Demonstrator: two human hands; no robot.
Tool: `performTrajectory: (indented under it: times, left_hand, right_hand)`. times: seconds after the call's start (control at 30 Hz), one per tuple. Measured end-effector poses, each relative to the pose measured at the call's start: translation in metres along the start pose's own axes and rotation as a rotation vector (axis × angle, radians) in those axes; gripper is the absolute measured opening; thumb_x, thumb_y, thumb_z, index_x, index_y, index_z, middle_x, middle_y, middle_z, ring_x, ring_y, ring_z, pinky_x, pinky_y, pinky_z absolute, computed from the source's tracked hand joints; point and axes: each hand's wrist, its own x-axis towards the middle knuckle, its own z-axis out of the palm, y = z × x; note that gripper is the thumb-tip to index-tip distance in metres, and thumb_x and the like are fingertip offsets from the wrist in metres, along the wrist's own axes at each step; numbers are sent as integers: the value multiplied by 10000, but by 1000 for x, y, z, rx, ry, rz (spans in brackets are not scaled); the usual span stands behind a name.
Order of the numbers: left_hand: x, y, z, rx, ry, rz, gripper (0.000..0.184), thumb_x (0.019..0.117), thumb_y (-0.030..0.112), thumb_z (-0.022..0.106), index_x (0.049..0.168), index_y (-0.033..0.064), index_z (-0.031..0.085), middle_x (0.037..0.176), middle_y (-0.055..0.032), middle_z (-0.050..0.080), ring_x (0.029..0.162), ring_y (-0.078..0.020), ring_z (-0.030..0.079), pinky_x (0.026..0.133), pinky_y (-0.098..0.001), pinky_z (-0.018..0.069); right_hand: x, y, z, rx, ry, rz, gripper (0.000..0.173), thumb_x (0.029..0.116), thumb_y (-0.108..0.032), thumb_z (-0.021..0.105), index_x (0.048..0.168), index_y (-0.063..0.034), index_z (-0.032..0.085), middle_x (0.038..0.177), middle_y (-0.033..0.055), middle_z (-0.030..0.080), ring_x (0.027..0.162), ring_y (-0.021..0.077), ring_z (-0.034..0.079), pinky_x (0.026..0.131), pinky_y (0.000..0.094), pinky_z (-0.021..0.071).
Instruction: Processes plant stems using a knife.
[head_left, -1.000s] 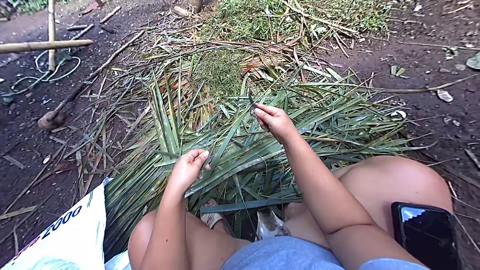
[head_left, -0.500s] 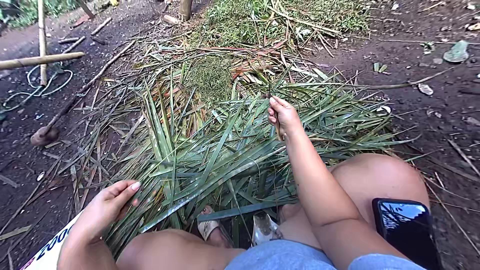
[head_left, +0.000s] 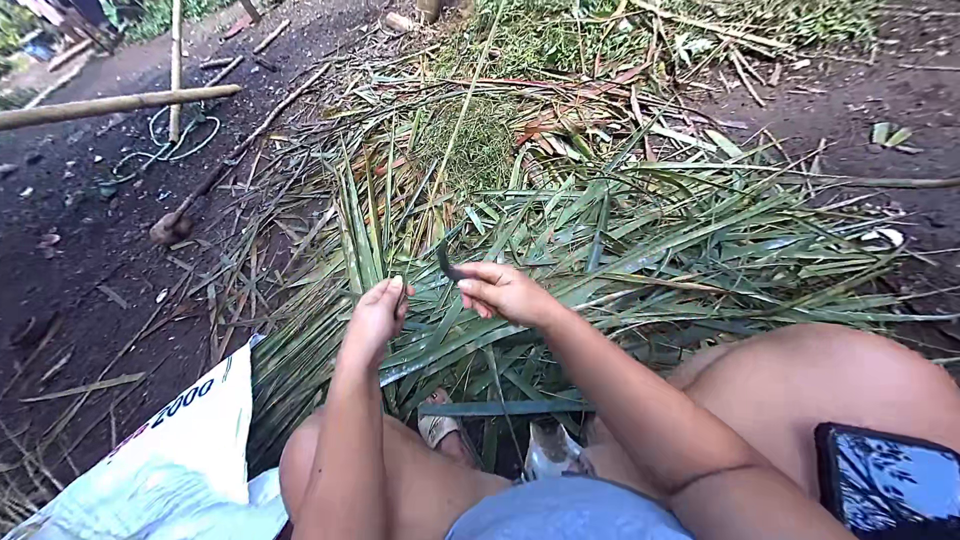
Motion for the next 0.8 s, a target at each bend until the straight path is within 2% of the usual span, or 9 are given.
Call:
performTrajectory:
  times: [0.1,0.17,0.23,0.27,0.33,0.4,0.47,0.6,0.8]
  left_hand:
    - [2,-9,17,-83,-144,-80,350,1136,207,304,954,58,564,563,71,408,416,5,324,395,-135,279]
    - [1,-15,23,-99,-204,-126,348,1135,205,302,946,66,559,564,74,403,416,4,315,393,-139,268]
    - [0,-20,25,-78,-239,-152,341,1136,204,302,946,79,555,576,77,411,424,2,322,402,-141,280]
    - [1,-21,25,-70,-252,-154,334,1136,203,300,954,82,553,581,78,413,426,5,322,403,-139,280]
    - [3,-23,24,-71,-273,-154,340,1135,203,299,951,81,557,578,79,410,424,7,317,401,-135,273]
    - [4,-25,22,-73,-294,-156,349,1134,201,300,926,83,554,570,83,403,422,11,314,401,-130,269]
    - [5,-27,17,-62,-306,-167,348,1134,199,298,917,86,546,564,88,398,418,18,313,398,-125,269]
    - [2,-33,5,-30,-329,-200,358,1132,193,297,905,92,554,561,95,390,416,27,297,394,-120,250]
    - [-1,-41,-13,24,-386,-207,368,1122,179,292,891,105,568,560,102,396,415,30,298,393,-119,247]
  right_hand:
    - [0,10,9,-5,-115,111,427,1064,-155,516,1475,-47,481,698,-47,544,528,1,466,517,166,414]
    - [0,12,10,-7,-135,130,355,1068,-176,517,1391,-32,546,697,-64,503,544,-4,445,528,165,396]
    - [1,14,9,-27,-168,105,252,1069,-189,505,1238,-34,608,697,-85,496,554,-20,439,542,158,394]
    - [2,14,8,-29,-178,93,240,1066,-184,505,1212,-34,622,700,-88,500,558,-25,436,545,156,391]
    - [2,12,6,-17,-176,87,275,1059,-169,522,1271,-30,628,709,-88,528,561,-36,439,540,143,384]
    - [2,11,4,-12,-149,102,314,1050,-154,540,1321,-20,623,685,-88,520,554,-36,437,533,141,376]
    - [2,9,0,-32,-102,121,314,1053,-138,533,1322,-2,623,668,-80,497,550,-26,430,533,145,371]
    - [7,11,-20,2,17,93,264,1061,-142,527,1267,-37,655,628,-71,487,524,-10,441,514,152,384]
    - [6,12,-44,122,214,27,290,1059,-141,527,1313,-42,627,606,-67,498,484,-9,437,470,138,387]
